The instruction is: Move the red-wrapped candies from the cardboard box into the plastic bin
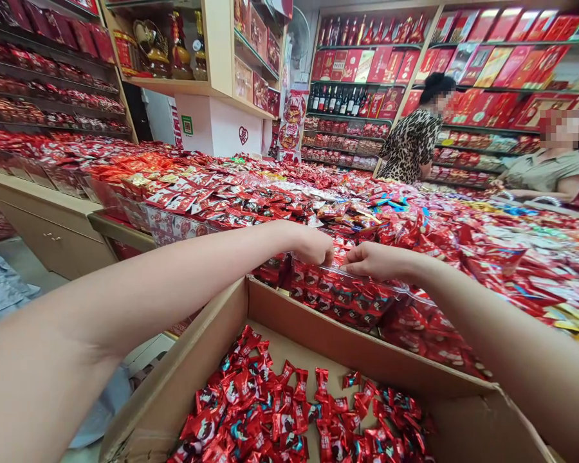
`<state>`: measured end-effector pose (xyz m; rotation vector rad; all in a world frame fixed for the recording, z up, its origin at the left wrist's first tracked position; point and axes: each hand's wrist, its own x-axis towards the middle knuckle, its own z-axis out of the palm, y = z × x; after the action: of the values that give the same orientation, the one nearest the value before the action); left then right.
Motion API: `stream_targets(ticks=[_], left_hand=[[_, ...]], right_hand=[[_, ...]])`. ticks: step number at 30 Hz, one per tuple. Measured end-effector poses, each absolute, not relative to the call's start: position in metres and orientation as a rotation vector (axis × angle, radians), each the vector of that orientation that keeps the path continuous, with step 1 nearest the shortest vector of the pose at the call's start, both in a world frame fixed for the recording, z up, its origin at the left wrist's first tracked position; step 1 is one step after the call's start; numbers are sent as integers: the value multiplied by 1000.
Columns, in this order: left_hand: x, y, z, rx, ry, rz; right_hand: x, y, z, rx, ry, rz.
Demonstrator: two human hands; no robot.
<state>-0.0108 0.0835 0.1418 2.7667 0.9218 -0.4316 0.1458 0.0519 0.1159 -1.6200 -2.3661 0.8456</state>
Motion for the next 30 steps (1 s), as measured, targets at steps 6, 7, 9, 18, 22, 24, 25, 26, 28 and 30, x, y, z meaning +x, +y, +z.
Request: stream_targets(ticks=[6,7,9,18,22,24,25,26,28,30], left_hand=[[-11,83,141,2780,917,-446],[-11,82,141,2780,918,-450],[-11,82,142,2778,922,-456],[-11,80,143,2817,898,-476],[-11,77,145,2840,902,-484],[-11,75,144,2852,902,-488],[-11,75,144,2858,903,-488],[-11,74,144,2864,904,-489],[-11,73,143,2878,912,-487],[-11,73,142,2892,920,-485]], right_hand=[[148,52,109,-1583,-2339,881],[148,52,109,-1581,-2339,873],[148,50,110,-1589,-2343,852],[152,46,112,-1637,-2394,724],[154,40,113,-1630,-2394,584],[153,36,113,-1640,-2392,473],[152,34,113,-1644,-2390,416],[151,32,113,-1649,-2386,365],[150,28,112,-1658,-2369,277],[148,24,110,-1648,-2346,191]])
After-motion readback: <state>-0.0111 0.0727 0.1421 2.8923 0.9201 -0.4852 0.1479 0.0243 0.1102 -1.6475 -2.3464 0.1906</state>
